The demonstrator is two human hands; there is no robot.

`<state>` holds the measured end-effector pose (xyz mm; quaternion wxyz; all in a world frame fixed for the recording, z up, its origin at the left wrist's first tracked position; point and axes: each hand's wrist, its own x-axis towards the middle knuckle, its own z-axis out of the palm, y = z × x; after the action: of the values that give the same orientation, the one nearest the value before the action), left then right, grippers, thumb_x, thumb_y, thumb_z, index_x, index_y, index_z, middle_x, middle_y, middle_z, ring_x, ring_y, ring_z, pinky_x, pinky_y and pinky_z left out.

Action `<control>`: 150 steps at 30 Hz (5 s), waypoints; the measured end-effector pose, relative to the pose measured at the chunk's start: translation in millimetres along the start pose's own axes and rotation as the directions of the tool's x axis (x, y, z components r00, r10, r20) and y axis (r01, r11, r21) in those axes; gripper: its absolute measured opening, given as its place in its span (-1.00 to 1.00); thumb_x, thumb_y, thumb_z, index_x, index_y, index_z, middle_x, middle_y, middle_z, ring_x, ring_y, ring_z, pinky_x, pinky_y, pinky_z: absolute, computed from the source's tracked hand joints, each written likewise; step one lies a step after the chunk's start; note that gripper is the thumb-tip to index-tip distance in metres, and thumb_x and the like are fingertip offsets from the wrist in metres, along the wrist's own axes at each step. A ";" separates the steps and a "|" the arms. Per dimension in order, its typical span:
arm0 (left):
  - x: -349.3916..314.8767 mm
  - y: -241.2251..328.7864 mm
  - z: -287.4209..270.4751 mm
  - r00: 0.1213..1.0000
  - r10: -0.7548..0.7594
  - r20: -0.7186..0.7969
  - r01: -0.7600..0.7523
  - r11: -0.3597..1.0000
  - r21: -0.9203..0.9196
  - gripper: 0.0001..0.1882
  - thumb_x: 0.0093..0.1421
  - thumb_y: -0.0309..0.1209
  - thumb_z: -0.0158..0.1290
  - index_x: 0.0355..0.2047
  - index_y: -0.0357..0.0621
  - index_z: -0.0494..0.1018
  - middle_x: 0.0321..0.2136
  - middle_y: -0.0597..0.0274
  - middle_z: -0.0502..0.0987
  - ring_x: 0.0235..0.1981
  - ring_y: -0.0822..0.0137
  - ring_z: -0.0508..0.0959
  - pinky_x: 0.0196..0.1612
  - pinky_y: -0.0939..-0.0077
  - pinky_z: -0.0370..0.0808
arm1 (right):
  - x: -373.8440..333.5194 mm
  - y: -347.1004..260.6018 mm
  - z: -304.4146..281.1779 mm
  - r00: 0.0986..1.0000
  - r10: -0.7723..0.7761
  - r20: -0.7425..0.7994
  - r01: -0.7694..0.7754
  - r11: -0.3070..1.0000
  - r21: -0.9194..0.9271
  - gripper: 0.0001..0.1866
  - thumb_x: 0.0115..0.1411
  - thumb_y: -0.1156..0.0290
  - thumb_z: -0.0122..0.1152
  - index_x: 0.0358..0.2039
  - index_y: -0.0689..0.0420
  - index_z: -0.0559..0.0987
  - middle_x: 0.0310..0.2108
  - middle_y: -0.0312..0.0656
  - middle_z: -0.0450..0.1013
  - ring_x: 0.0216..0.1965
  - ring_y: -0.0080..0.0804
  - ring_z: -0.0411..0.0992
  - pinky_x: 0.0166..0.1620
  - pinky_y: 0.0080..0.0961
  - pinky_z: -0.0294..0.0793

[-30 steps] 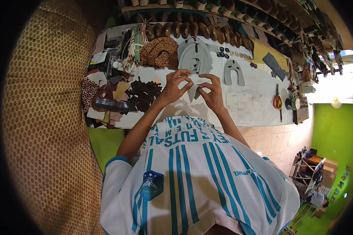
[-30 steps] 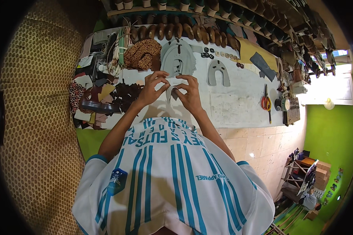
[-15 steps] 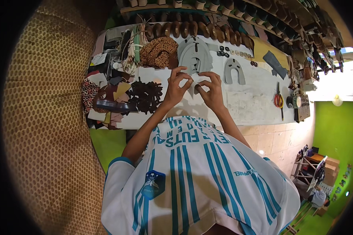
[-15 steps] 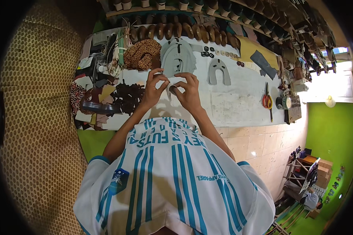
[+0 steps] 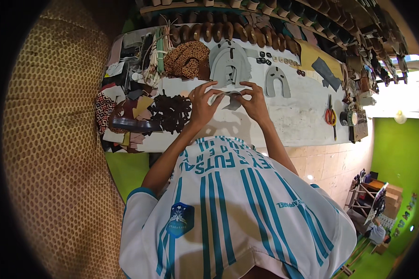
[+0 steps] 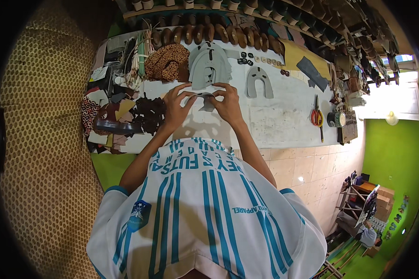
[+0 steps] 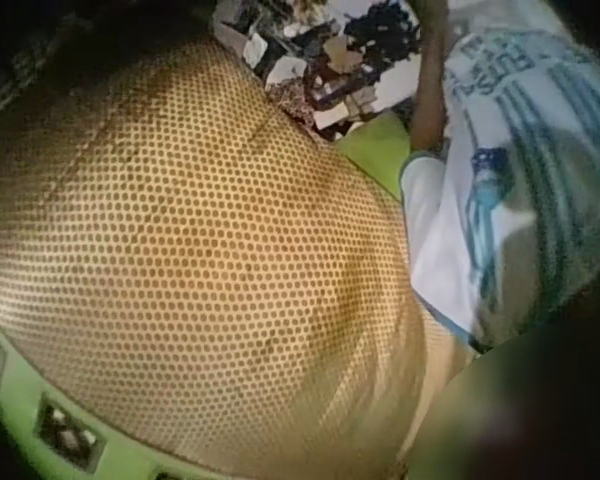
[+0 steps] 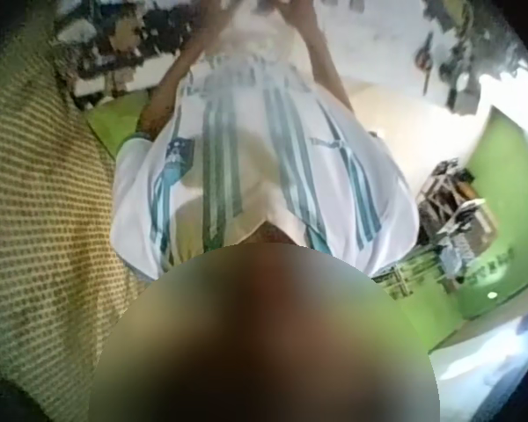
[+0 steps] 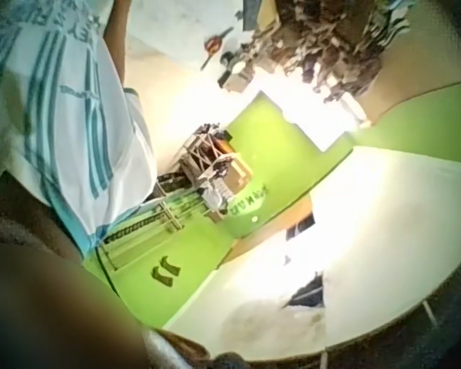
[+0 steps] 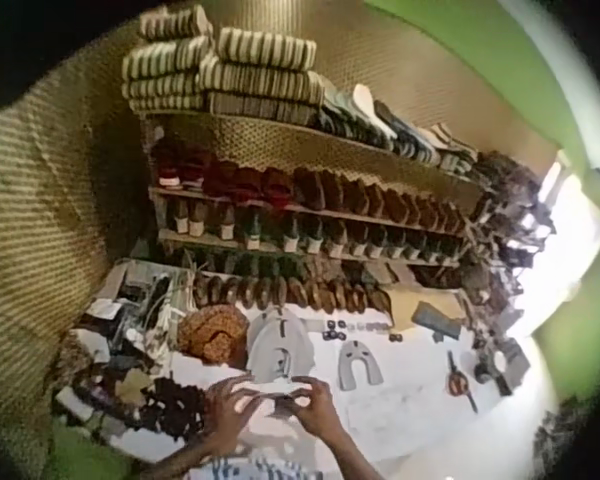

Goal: Assemble and align leather components for a shoe upper on a workbench.

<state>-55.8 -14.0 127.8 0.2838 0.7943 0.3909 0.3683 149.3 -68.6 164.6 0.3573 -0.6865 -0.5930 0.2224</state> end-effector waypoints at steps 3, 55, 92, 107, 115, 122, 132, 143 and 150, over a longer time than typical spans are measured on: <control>1.0 -14.9 -0.7 0.999 0.041 0.031 -0.042 0.998 0.045 -0.67 0.22 -0.13 0.23 -0.23 -0.14 0.63 0.09 0.32 0.51 0.22 0.29 0.36 0.27 0.10 0.05 | -6.5 7.0 -6.2 0.993 0.039 0.108 -0.042 0.999 0.026 -0.75 0.11 0.25 0.44 -0.41 0.21 0.70 0.15 -0.19 0.47 0.21 -0.06 0.28 0.21 -0.23 0.34; -16.5 -79.5 119.5 0.780 -0.004 0.625 -0.353 0.823 0.445 -0.21 0.26 -0.06 0.07 0.40 -0.15 0.14 0.33 -0.07 0.22 0.33 -0.10 0.23 0.41 -0.05 0.04 | -47.1 135.7 87.9 0.972 0.060 0.228 0.078 0.833 -0.548 -0.25 0.34 0.12 0.09 0.46 0.01 0.12 0.49 -0.08 -0.03 0.50 -0.02 -0.09 0.42 0.28 -0.19; -129.5 -91.1 80.5 0.797 0.044 0.602 -0.345 0.852 0.395 -0.05 0.29 0.18 -0.05 0.44 -0.25 0.00 0.48 -0.02 -0.03 0.49 0.03 -0.03 0.47 -0.02 -0.07 | -125.6 114.8 135.3 0.967 0.067 0.246 0.065 0.869 -0.490 -0.18 0.40 0.01 -0.01 0.46 0.24 0.01 0.51 0.07 -0.15 0.52 0.12 -0.21 0.43 0.24 -0.23; -135.0 -132.0 -95.7 0.993 -0.109 0.040 0.074 0.861 0.504 -0.72 0.20 -0.36 0.18 -0.08 -0.08 0.59 0.09 0.17 0.48 0.18 0.06 0.37 0.27 0.03 0.20 | -106.9 72.2 146.5 0.912 -0.114 0.394 0.294 0.852 -0.433 -0.27 0.33 0.08 0.13 0.42 0.09 0.19 0.52 0.02 -0.16 0.52 0.09 -0.22 0.43 0.23 -0.16; -122.3 -167.9 -105.0 0.978 -0.180 0.105 0.068 0.751 0.656 -0.75 0.20 -0.31 0.19 -0.13 -0.08 0.60 0.07 0.19 0.47 0.21 0.10 0.33 0.30 0.03 0.13 | -54.2 34.7 172.7 0.863 -0.249 0.439 0.399 0.869 -0.292 -0.46 0.32 0.12 0.18 0.25 0.05 0.43 0.49 -0.02 -0.05 0.51 0.09 -0.16 0.43 0.23 -0.13; -117.0 -176.0 -97.8 0.980 -0.184 0.072 0.093 0.754 0.650 -0.83 0.16 -0.29 0.24 -0.26 -0.01 0.61 0.05 0.25 0.50 0.20 0.14 0.35 0.29 0.04 0.10 | -28.2 8.9 197.1 0.848 -0.282 0.449 0.384 0.911 -0.153 -0.55 0.31 0.16 0.22 0.16 0.03 0.53 0.44 -0.02 0.06 0.48 0.10 -0.08 0.43 0.22 -0.11; -104.7 -132.1 -113.2 0.998 -0.012 0.055 -0.019 0.848 0.530 -0.86 0.08 -0.33 0.31 -0.36 0.01 0.60 0.04 0.38 0.54 0.15 0.21 0.42 0.24 0.06 0.12 | -17.8 2.1 192.4 0.899 -0.287 0.330 0.289 0.956 0.046 -0.73 0.27 0.26 0.29 -0.08 0.09 0.66 0.24 -0.03 0.38 0.33 0.07 0.22 0.35 -0.02 0.18; -89.9 -49.7 -74.5 1.000 -0.021 -0.021 0.027 0.938 0.345 -0.88 0.14 -0.29 0.29 -0.35 0.03 0.59 0.02 0.44 0.55 0.13 0.25 0.45 0.23 0.08 0.10 | -38.3 -16.4 153.2 0.950 -0.074 0.305 0.012 0.980 0.201 -0.83 0.25 0.33 0.31 -0.26 0.16 0.70 0.16 -0.06 0.44 0.21 -0.01 0.33 0.22 -0.22 0.34; -89.2 -48.2 -29.5 0.966 -0.204 0.161 0.186 0.976 0.115 -0.87 0.18 -0.27 0.25 -0.32 0.01 0.60 0.03 0.42 0.55 0.11 0.23 0.46 0.21 0.12 0.14 | -53.3 6.6 110.3 0.961 -0.175 0.212 0.158 0.983 0.093 -0.87 0.25 0.37 0.31 -0.29 0.16 0.67 0.12 -0.10 0.43 0.19 -0.04 0.29 0.19 -0.21 0.32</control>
<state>-137.2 -57.5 76.5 0.3118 0.7938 0.4590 0.2489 62.6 -95.7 82.2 0.3327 -0.5914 -0.6756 0.2883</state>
